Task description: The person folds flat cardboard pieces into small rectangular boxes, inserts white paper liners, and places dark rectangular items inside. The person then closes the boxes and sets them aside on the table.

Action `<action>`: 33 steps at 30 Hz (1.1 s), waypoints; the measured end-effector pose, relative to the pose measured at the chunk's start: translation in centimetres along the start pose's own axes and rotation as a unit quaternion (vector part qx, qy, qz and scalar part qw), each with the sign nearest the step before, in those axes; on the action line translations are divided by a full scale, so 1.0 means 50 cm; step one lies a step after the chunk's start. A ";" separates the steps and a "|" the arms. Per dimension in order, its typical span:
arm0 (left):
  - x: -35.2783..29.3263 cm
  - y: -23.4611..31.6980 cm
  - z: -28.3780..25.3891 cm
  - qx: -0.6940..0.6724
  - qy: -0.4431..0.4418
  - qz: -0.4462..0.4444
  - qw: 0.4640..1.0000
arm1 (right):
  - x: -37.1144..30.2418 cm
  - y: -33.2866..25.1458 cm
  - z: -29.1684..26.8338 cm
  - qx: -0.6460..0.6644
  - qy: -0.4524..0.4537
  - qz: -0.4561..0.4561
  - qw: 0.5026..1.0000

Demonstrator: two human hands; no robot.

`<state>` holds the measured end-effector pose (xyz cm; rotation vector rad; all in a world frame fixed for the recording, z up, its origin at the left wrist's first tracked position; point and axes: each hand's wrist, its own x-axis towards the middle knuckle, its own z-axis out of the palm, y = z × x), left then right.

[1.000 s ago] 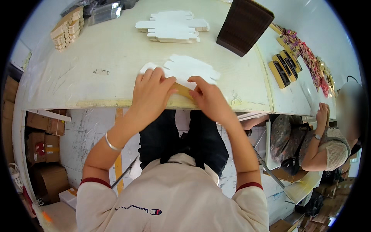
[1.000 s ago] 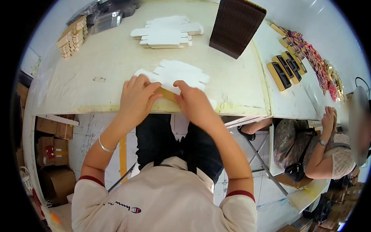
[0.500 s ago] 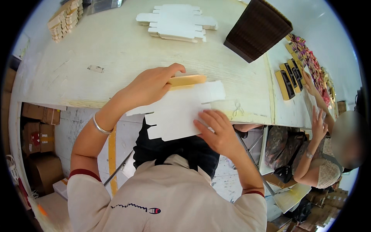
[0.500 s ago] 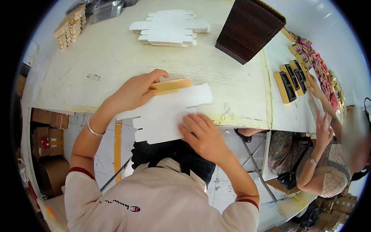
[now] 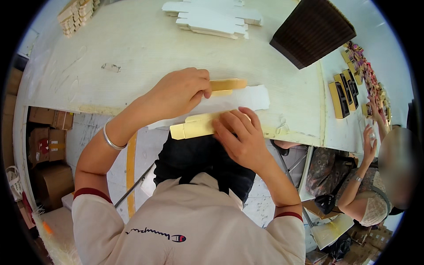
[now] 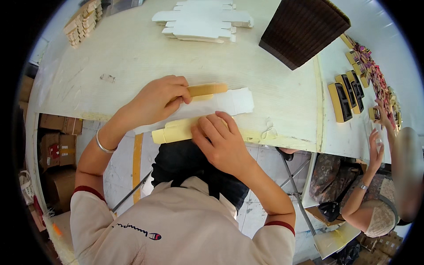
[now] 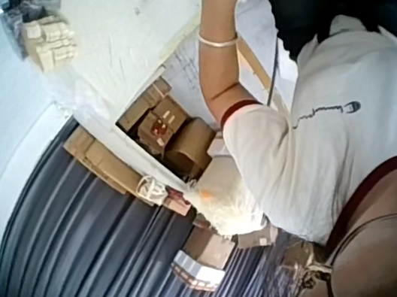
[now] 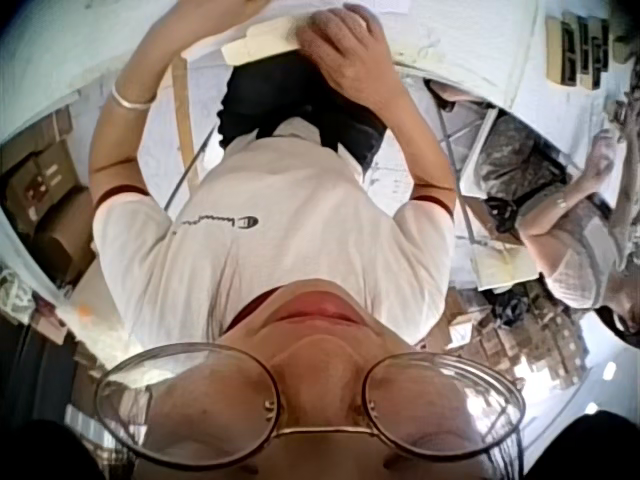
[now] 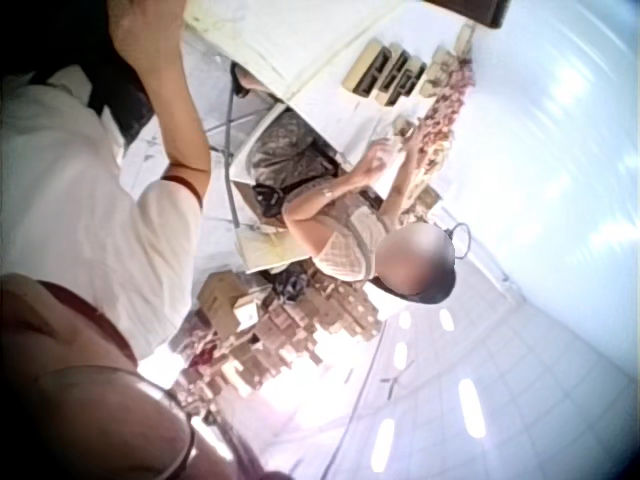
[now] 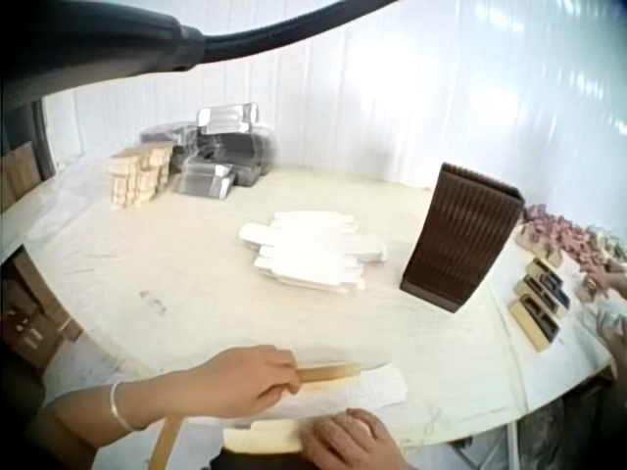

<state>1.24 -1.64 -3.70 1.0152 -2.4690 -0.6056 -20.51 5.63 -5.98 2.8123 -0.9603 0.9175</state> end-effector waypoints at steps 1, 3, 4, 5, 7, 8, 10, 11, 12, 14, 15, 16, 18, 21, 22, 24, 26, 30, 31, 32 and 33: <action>0.000 0.002 0.001 0.006 0.002 -0.002 1.000 | -0.003 0.000 0.006 0.008 0.000 -0.001 1.000; -0.002 0.022 -0.006 0.002 -0.027 -0.037 0.999 | -0.004 0.004 0.015 0.023 0.002 -0.002 1.000; -0.005 0.035 -0.013 0.000 -0.042 -0.053 0.998 | -0.002 0.004 0.015 0.035 0.002 0.002 0.999; -0.011 0.049 -0.021 -0.006 -0.053 -0.057 0.997 | 0.002 0.004 0.014 0.046 0.002 0.005 0.999; -0.030 0.072 -0.038 -0.016 -0.074 -0.069 0.995 | 0.017 0.006 0.007 0.065 -0.026 0.021 0.997; -0.042 0.076 -0.042 -0.016 -0.094 -0.047 0.994 | 0.029 0.007 -0.003 0.071 -0.053 0.034 0.995; -0.060 0.083 -0.019 0.068 -0.041 -0.005 0.997 | 0.051 0.014 -0.006 0.082 -0.098 0.060 0.990; -0.066 0.079 -0.003 0.110 -0.014 0.017 0.994 | 0.061 0.021 -0.002 0.087 -0.114 0.073 0.987; -0.060 0.069 0.013 0.127 0.015 0.005 0.992 | 0.071 0.029 0.000 0.091 -0.130 0.087 0.983; -0.064 0.062 0.015 0.116 0.010 -0.014 0.993 | 0.083 0.053 -0.005 0.102 -0.153 0.094 0.978; -0.063 0.061 0.015 0.109 0.008 -0.023 0.994 | 0.086 0.067 -0.015 0.106 -0.164 0.099 0.976; -0.064 0.065 0.014 0.109 0.010 -0.035 0.993 | 0.095 0.080 -0.039 0.095 -0.188 0.123 0.970; -0.062 0.078 0.010 0.111 0.016 -0.062 0.992 | 0.092 0.094 -0.070 -0.020 -0.189 0.111 0.975; -0.035 0.098 0.035 0.149 0.034 -0.112 0.982 | 0.084 0.074 -0.078 -0.063 -0.134 0.078 0.986; -0.020 0.109 0.042 0.154 0.021 -0.133 0.979 | 0.077 0.057 -0.062 -0.018 -0.107 0.052 0.993; 0.006 0.126 0.045 0.166 -0.005 -0.172 0.971 | 0.066 0.029 -0.043 0.146 -0.134 0.083 0.977; 0.009 0.128 0.018 0.089 -0.051 -0.166 0.981 | 0.058 0.042 -0.046 0.276 -0.154 0.134 0.939; -0.037 0.080 -0.028 -0.119 -0.087 -0.033 0.989 | 0.031 0.070 -0.050 0.329 -0.120 0.133 0.927; -0.047 0.070 -0.034 -0.154 -0.091 -0.013 0.984 | 0.029 0.073 -0.052 0.331 -0.121 0.137 0.926; -0.054 0.069 -0.031 -0.156 -0.092 -0.027 0.983 | 0.029 0.073 -0.052 0.326 -0.114 0.129 0.930; -0.057 0.065 -0.026 -0.136 -0.082 -0.007 0.987 | 0.033 0.073 -0.050 0.323 -0.110 0.117 0.933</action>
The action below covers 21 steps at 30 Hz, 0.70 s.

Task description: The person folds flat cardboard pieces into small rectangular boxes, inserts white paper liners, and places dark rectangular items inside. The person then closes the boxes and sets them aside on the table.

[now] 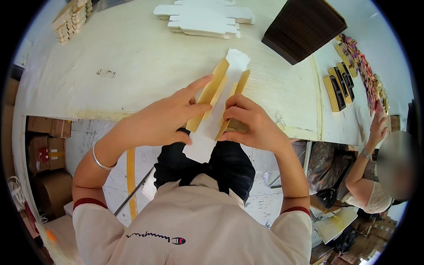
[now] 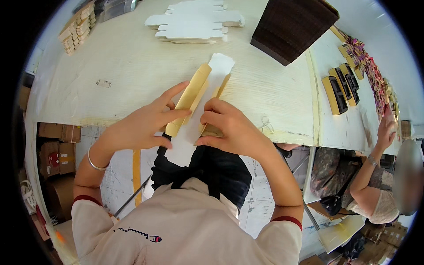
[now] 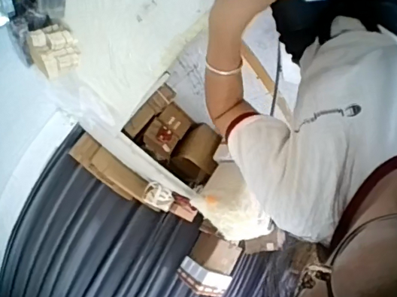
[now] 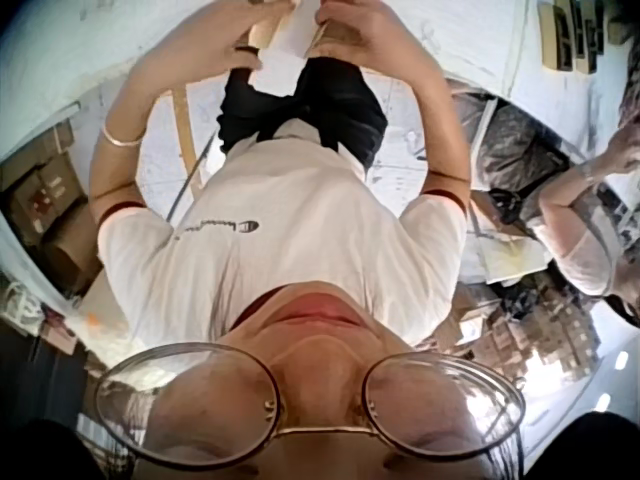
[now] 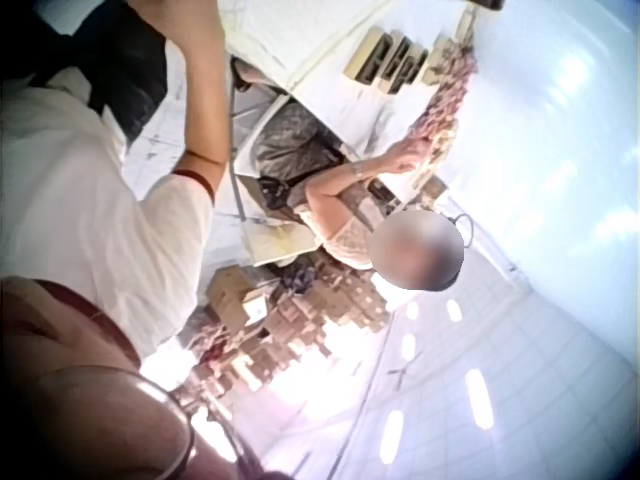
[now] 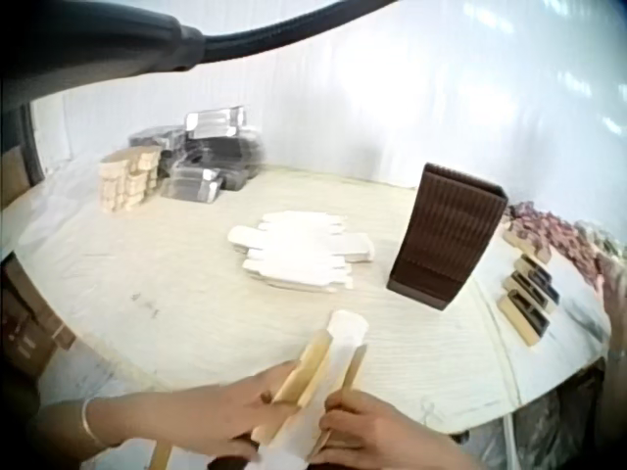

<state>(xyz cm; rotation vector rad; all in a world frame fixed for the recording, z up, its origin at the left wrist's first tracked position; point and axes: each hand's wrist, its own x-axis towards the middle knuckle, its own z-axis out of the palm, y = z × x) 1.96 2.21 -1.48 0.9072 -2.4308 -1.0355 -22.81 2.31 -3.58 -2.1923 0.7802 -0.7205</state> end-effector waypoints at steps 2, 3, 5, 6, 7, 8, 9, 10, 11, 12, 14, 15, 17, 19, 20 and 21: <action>0.005 -0.020 0.007 0.075 0.020 0.080 0.994 | 0.005 0.002 0.003 -0.014 0.009 -0.014 1.000; 0.009 -0.033 0.014 0.122 0.033 0.140 0.982 | 0.005 0.006 0.005 -0.025 0.015 -0.015 0.999; 0.016 -0.051 0.034 0.101 0.062 0.146 0.982 | 0.008 0.011 0.014 -0.059 0.032 -0.029 0.997; 0.020 -0.054 0.042 0.090 0.076 0.148 0.982 | 0.008 0.012 0.024 -0.081 0.042 -0.040 0.995; 0.025 -0.047 0.050 0.090 0.095 0.119 0.984 | 0.009 0.011 0.029 -0.103 0.053 -0.052 0.992; 0.031 -0.035 0.062 0.090 0.114 0.090 0.985 | 0.008 0.010 0.031 -0.065 0.049 -0.030 0.996; 0.037 -0.025 0.073 0.089 0.132 0.062 0.985 | 0.007 0.008 0.031 -0.027 0.044 -0.007 0.999; 0.043 -0.016 0.079 0.079 0.148 0.043 0.985 | 0.007 0.007 0.031 0.012 0.040 0.016 0.999; 0.047 -0.007 0.083 0.070 0.164 0.025 0.984 | 0.007 0.007 0.029 0.038 0.037 0.026 0.998; 0.049 -0.002 0.085 0.060 0.179 0.006 0.982 | 0.005 0.006 0.028 0.065 0.035 0.035 0.997; 0.053 -0.021 0.096 0.074 0.186 0.029 0.979 | 0.005 0.011 0.027 0.139 0.039 0.069 0.987; 0.056 -0.027 0.099 0.080 0.190 0.042 0.978 | 0.008 0.017 0.026 0.184 0.045 0.093 0.978; 0.059 -0.020 0.098 0.083 0.178 0.026 0.980 | 0.006 0.015 0.026 0.216 0.050 0.133 0.966; 0.057 -0.015 0.094 0.080 0.168 0.010 0.983 | -0.003 -0.005 0.021 0.095 0.043 0.084 0.991; 0.056 -0.013 0.093 0.073 0.163 0.004 0.984 | -0.010 -0.014 0.017 0.034 0.040 0.059 0.997; 0.056 -0.012 0.092 0.066 0.158 0.000 0.985 | -0.019 -0.021 0.014 -0.054 0.034 0.027 0.998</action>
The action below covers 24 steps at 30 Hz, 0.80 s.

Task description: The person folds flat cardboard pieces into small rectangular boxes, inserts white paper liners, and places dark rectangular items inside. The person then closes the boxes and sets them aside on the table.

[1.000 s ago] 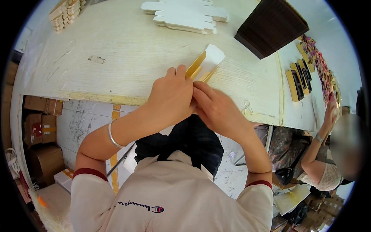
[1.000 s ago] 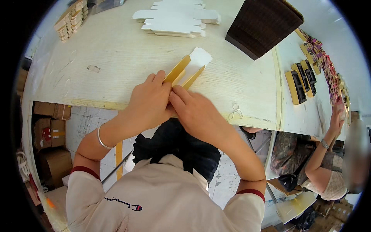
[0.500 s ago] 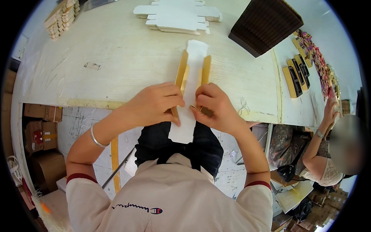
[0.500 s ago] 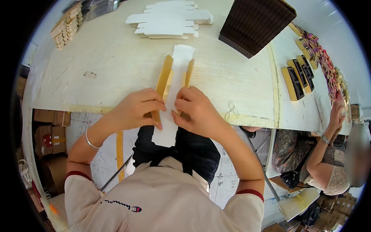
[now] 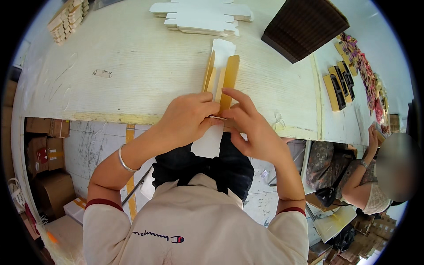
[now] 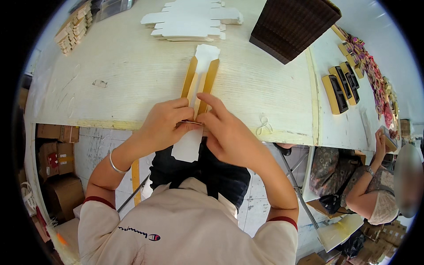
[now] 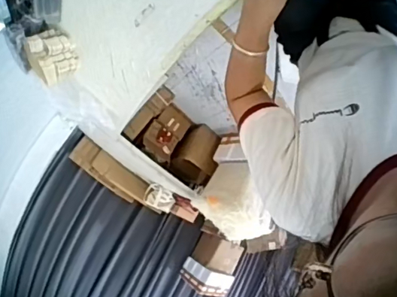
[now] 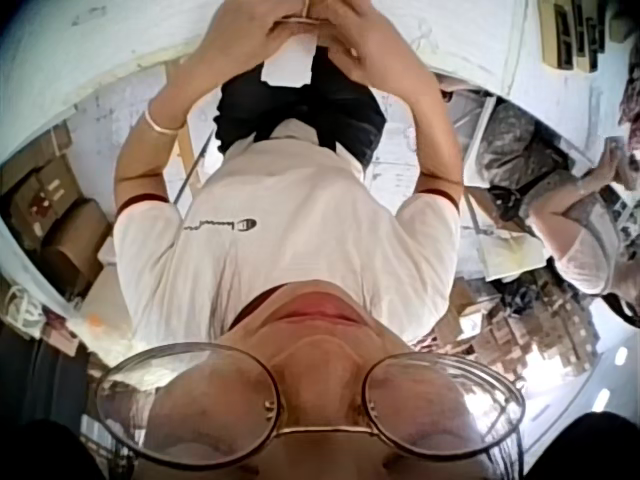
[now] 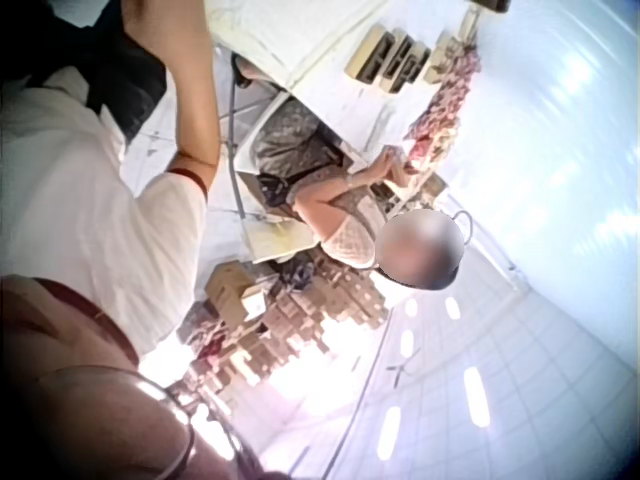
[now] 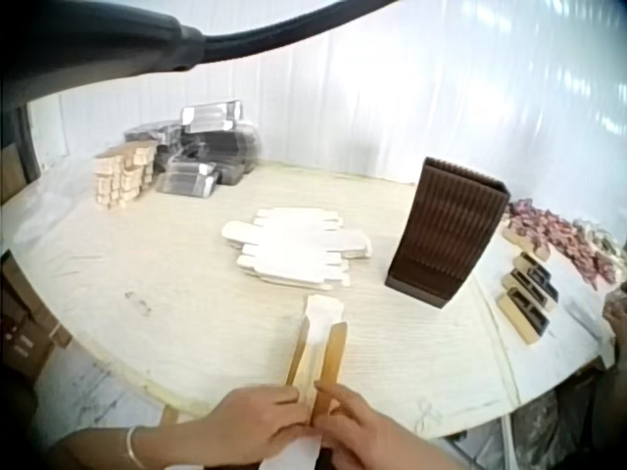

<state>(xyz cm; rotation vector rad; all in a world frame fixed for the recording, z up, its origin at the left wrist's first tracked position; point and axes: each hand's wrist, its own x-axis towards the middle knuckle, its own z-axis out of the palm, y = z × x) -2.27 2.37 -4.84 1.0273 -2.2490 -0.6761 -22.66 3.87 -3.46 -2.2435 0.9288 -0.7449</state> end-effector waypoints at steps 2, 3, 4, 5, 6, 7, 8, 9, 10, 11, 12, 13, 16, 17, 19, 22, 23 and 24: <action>-0.001 0.001 -0.002 -0.022 -0.001 -0.010 1.000 | -0.019 -0.010 -0.005 -0.173 -0.004 -0.071 0.982; 0.000 0.002 -0.001 -0.033 -0.001 -0.015 0.999 | -0.026 -0.016 0.002 -0.180 0.005 -0.071 0.981; -0.001 0.002 -0.003 -0.054 -0.017 -0.031 0.998 | -0.032 -0.021 0.017 -0.188 0.014 -0.071 0.980; -0.002 0.000 -0.008 -0.075 -0.032 -0.047 0.996 | -0.034 -0.021 0.029 -0.195 0.023 -0.072 0.978; 0.002 -0.001 -0.014 -0.097 -0.049 -0.059 0.992 | -0.035 -0.017 0.036 -0.182 0.055 -0.079 0.979; 0.008 0.000 -0.028 -0.152 -0.091 -0.082 0.981 | -0.036 -0.009 0.043 -0.168 0.086 -0.086 0.978; 0.017 0.004 -0.049 -0.205 -0.134 -0.106 0.964 | -0.037 -0.001 0.050 -0.155 0.118 -0.093 0.976; 0.021 -0.001 -0.069 -0.254 -0.172 -0.131 0.943 | -0.033 0.010 0.057 -0.112 0.136 -0.088 0.980; 0.018 -0.028 -0.071 -0.309 -0.200 -0.076 0.927 | -0.027 0.021 0.062 -0.068 0.153 -0.084 0.982; 0.015 -0.024 -0.072 -0.278 -0.196 -0.090 0.936 | -0.021 0.027 0.065 -0.024 0.170 -0.079 0.982; 0.010 -0.010 -0.074 -0.247 -0.191 -0.107 0.944 | -0.010 0.019 0.063 0.013 0.176 -0.034 0.984; 0.007 0.000 -0.073 -0.216 -0.186 -0.123 0.951 | -0.008 0.020 0.068 0.065 0.187 -0.007 0.980; -0.014 -0.015 -0.030 -0.251 -0.091 -0.125 0.956 | -0.006 0.022 0.078 0.188 0.212 0.047 0.958; -0.018 -0.018 -0.020 -0.255 -0.061 -0.121 0.957 | -0.004 0.022 0.079 0.207 0.215 0.045 0.953; -0.020 -0.020 -0.009 -0.252 -0.010 -0.057 0.966 | -0.003 0.020 0.082 0.167 0.222 0.030 0.960; -0.019 -0.024 -0.002 -0.248 0.029 -0.010 0.968 | 0.004 0.008 0.082 0.011 0.222 0.007 0.975; -0.018 -0.024 -0.001 -0.247 0.036 -0.003 0.968 | 0.004 0.001 0.081 -0.027 0.217 0.016 0.976; -0.016 -0.021 -0.003 -0.236 0.028 -0.019 0.971 | 0.004 -0.002 0.081 -0.065 0.212 0.025 0.975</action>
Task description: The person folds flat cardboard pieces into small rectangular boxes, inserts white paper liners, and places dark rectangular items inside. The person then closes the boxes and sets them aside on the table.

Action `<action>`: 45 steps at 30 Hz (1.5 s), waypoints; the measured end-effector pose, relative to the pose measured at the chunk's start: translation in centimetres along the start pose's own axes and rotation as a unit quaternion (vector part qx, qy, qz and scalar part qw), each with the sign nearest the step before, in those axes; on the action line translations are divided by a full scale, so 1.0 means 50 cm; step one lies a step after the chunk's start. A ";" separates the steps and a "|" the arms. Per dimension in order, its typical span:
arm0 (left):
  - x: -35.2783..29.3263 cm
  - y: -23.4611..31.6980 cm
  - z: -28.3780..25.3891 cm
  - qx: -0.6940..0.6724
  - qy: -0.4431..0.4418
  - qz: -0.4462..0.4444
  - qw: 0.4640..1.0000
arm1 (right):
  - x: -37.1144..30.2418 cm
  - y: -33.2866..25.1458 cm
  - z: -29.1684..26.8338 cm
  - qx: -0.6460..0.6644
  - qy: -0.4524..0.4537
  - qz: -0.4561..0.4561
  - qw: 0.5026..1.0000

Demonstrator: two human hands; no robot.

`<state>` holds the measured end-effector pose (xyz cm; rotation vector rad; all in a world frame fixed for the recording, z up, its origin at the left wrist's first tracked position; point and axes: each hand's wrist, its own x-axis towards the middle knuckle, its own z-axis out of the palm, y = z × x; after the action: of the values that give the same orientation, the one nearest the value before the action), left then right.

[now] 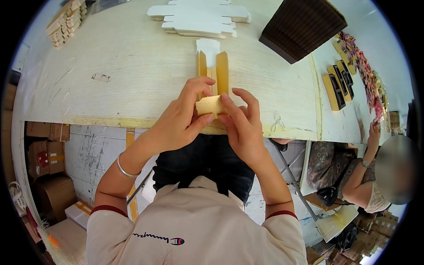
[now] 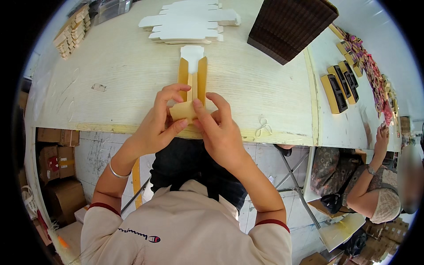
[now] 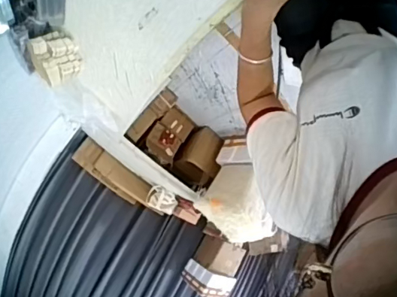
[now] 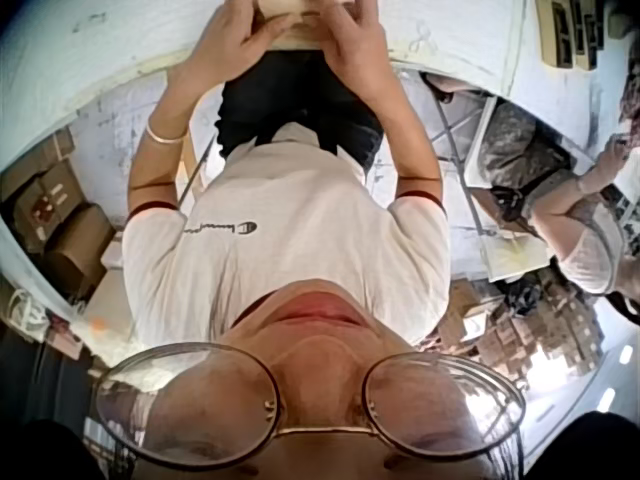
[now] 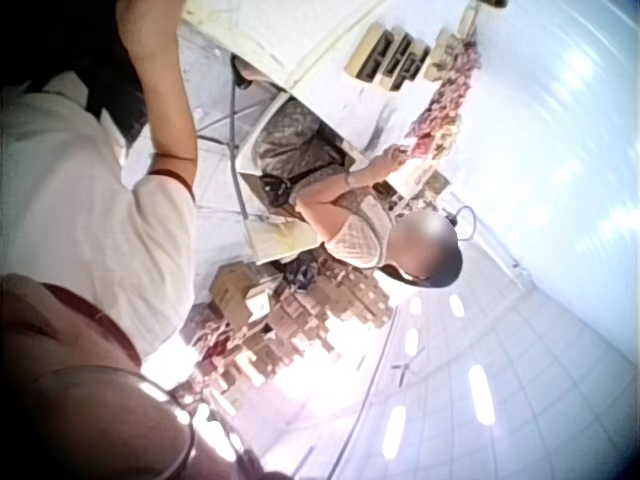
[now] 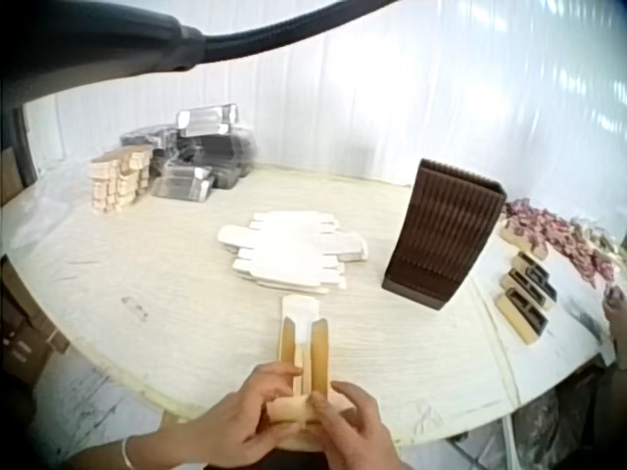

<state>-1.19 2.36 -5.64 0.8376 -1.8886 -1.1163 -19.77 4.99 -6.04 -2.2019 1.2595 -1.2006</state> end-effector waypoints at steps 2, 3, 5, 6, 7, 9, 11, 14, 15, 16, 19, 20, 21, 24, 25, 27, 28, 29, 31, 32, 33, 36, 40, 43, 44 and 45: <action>0.005 0.015 -0.005 0.025 -0.007 -0.035 0.999 | 0.005 0.006 -0.003 -0.133 0.006 -0.072 0.988; 0.007 0.022 -0.005 0.050 -0.007 -0.037 0.998 | 0.008 0.010 -0.006 -0.200 0.009 -0.107 0.974; 0.009 0.033 -0.001 0.099 -0.007 -0.043 0.994 | 0.015 0.018 -0.018 -0.220 -0.017 -0.154 0.963; 0.005 0.037 0.005 0.157 0.011 -0.020 0.987 | 0.019 0.021 -0.023 -0.230 -0.030 -0.178 0.956; -0.002 0.042 0.014 0.214 0.029 0.003 0.976 | 0.019 0.029 -0.026 -0.219 -0.028 -0.201 0.954; -0.012 0.040 0.024 0.322 0.060 0.059 0.943 | 0.016 0.043 -0.024 -0.195 -0.027 -0.247 0.949; -0.018 0.031 0.029 0.420 0.087 0.124 0.895 | 0.022 0.040 -0.022 -0.146 -0.025 -0.222 0.964; -0.020 0.039 0.039 0.451 0.092 0.120 0.880 | 0.023 0.025 -0.013 -0.093 -0.026 -0.181 0.979; -0.021 0.038 0.038 0.444 0.087 0.118 0.884 | 0.023 0.021 -0.013 -0.081 -0.025 -0.168 0.982; -0.021 0.037 0.038 0.437 0.081 0.117 0.888 | 0.025 0.019 -0.015 -0.081 -0.043 -0.160 0.983; -0.021 0.034 0.034 0.384 0.053 0.079 0.919 | 0.030 0.016 -0.022 -0.079 -0.106 -0.126 0.983; -0.020 0.033 0.031 0.360 0.042 0.060 0.930 | 0.032 0.016 -0.023 -0.075 -0.132 -0.108 0.982; -0.016 0.030 0.025 0.333 0.016 0.036 0.942 | 0.036 0.016 -0.026 -0.073 -0.159 -0.091 0.980; 0.006 0.024 -0.010 0.258 -0.067 -0.018 0.964 | 0.054 0.013 -0.040 -0.022 -0.254 0.010 0.967; 0.015 0.028 -0.024 0.238 -0.096 -0.024 0.966 | 0.057 0.010 -0.047 0.010 -0.260 0.010 0.966; 0.028 0.030 -0.058 0.210 -0.158 -0.022 0.965 | 0.064 0.008 -0.065 0.073 -0.270 0.005 0.960; 0.030 0.028 -0.080 0.201 -0.191 -0.016 0.961 | 0.068 0.018 -0.075 -0.005 -0.221 -0.024 0.975; 0.032 0.029 -0.101 0.192 -0.224 -0.011 0.955 | 0.075 0.036 -0.090 -0.083 -0.170 -0.052 0.981; 0.040 0.042 -0.116 0.284 -0.221 0.021 0.933 | 0.086 0.080 -0.110 -0.197 -0.079 -0.109 0.971; 0.035 0.050 -0.113 0.360 -0.176 0.084 0.912 | 0.079 0.086 -0.109 -0.180 -0.094 -0.110 0.973; 0.030 0.057 -0.106 0.415 -0.126 0.116 0.894 | 0.078 0.085 -0.108 -0.160 -0.109 -0.113 0.974; 0.019 0.080 -0.059 0.526 0.029 0.138 0.839 | 0.045 0.031 -0.069 -0.136 -0.113 -0.125 0.976; -0.025 0.062 -0.029 0.347 -0.093 0.037 0.933 | 0.017 -0.044 -0.046 0.023 -0.148 -0.085 0.985; -0.030 0.048 -0.059 0.348 -0.082 0.081 0.930 | 0.026 -0.042 -0.093 -0.018 -0.141 -0.101 0.985; -0.029 0.043 -0.066 0.330 -0.087 0.085 0.936 | 0.033 -0.038 -0.110 -0.050 -0.160 -0.090 0.982; -0.025 0.038 -0.071 0.312 -0.092 0.090 0.941 | 0.040 -0.034 -0.121 -0.082 -0.178 -0.079 0.977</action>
<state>2.19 2.77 -3.16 0.8887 -2.4745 -0.4858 -23.21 4.98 -0.39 -2.5347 1.0848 -0.7241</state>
